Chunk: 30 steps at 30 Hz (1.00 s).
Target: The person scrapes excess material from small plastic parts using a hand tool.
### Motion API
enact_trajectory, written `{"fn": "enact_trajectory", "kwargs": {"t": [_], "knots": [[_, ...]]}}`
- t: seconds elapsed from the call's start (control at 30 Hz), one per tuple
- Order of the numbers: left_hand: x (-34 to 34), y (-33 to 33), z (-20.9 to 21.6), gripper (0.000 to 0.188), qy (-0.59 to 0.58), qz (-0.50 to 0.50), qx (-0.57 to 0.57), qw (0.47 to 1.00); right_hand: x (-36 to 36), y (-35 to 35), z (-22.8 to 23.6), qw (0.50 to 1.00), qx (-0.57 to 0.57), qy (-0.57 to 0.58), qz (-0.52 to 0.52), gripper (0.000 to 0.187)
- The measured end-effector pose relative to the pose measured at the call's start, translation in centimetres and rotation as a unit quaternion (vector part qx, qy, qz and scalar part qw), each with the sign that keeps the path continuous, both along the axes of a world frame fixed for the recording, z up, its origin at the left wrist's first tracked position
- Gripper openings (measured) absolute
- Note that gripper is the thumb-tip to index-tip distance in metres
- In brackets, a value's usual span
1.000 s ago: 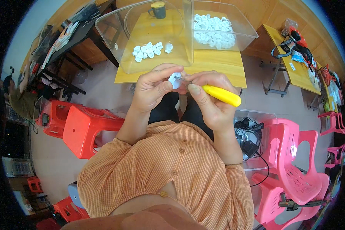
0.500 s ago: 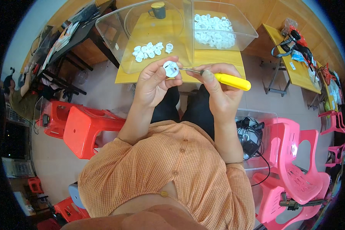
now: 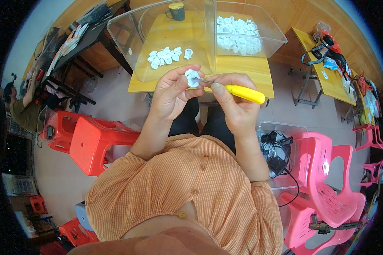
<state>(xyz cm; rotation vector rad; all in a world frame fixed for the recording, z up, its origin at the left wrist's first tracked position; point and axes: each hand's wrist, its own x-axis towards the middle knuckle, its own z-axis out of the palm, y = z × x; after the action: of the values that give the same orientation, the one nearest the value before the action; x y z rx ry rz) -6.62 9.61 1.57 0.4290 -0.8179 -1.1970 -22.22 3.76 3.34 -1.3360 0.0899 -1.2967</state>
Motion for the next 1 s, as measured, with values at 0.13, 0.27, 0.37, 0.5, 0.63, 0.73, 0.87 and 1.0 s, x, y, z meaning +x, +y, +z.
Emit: {"fn": "enact_trajectory", "kwargs": {"t": [0.13,0.27,0.37,0.5,0.63,0.73,0.87,1.0], "knots": [[-0.01,-0.02,-0.13,0.033,0.0,0.011,0.017,1.0,-0.08,-0.26,-0.23,1.0,-0.003,0.012,0.016,0.011],[-0.02,0.01,-0.1,0.032,-0.004,0.013,0.014,1.0,-0.1,-0.33,-0.21,1.0,0.002,0.005,0.027,0.011],[0.01,0.04,-0.04,0.033,-0.004,0.015,0.017,1.0,0.01,-0.33,-0.24,0.999,0.003,-0.013,0.034,0.011],[0.09,0.13,-0.03,0.033,-0.018,0.025,0.007,1.0,0.29,0.0,-0.07,0.999,-0.01,-0.027,0.026,0.011],[0.04,0.26,-0.22,0.036,-0.044,0.04,-0.006,0.998,0.05,0.17,0.19,1.0,0.006,-0.012,0.025,0.01],[-0.19,0.15,-0.29,0.037,-0.045,0.045,0.002,0.998,-0.22,0.04,0.07,1.0,-0.005,0.01,0.008,0.009],[-0.37,-0.14,-0.5,0.038,-0.033,0.041,-0.012,0.999,-0.3,-0.12,0.18,1.0,-0.008,0.011,0.001,0.009],[-0.63,-0.49,-0.62,0.037,-0.001,0.039,-0.038,0.999,-0.53,-0.5,0.66,1.0,0.018,-0.005,0.009,0.008]]}}
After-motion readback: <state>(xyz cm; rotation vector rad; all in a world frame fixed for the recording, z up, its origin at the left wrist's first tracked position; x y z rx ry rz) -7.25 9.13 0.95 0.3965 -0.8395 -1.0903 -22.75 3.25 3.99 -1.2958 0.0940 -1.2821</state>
